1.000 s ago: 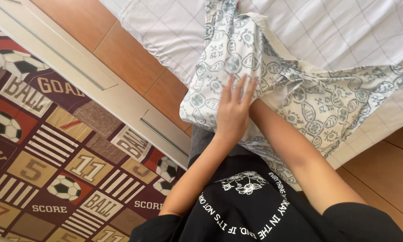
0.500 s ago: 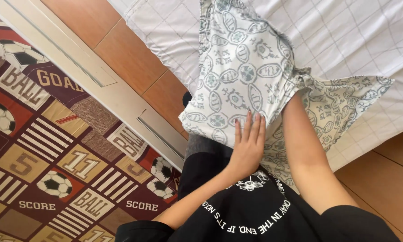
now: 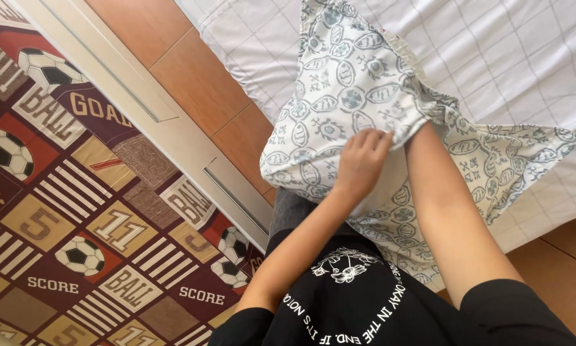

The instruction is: The person dusts a white pillow on a bed using a feather duster, then places a patterned pillowcase onto the pillow and smooths it out. Finally, they adjust the white fitted sheet on the mattress.

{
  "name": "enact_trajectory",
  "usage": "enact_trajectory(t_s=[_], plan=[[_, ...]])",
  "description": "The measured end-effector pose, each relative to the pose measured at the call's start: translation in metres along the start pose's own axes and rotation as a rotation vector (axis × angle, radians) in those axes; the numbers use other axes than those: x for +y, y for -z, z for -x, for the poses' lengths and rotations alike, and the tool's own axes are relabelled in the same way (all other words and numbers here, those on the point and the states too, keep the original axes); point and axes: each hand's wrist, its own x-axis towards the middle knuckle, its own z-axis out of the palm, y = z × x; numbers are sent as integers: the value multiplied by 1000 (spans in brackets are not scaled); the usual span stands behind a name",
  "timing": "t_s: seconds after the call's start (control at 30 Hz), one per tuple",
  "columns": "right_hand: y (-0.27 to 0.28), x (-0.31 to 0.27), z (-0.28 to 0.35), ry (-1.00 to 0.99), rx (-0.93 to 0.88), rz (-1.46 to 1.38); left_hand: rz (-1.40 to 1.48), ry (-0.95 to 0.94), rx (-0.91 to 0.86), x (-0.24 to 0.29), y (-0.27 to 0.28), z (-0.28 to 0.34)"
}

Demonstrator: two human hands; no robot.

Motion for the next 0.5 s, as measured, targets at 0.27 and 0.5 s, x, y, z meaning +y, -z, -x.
enact_trajectory(t_s=[0.27,0.5], plan=[[-4,17,-3,60,-35,-35,228,-271,146,31,11,16],[10,-26,-80,128,-62,-58,105,-630,-16,63,49,39]])
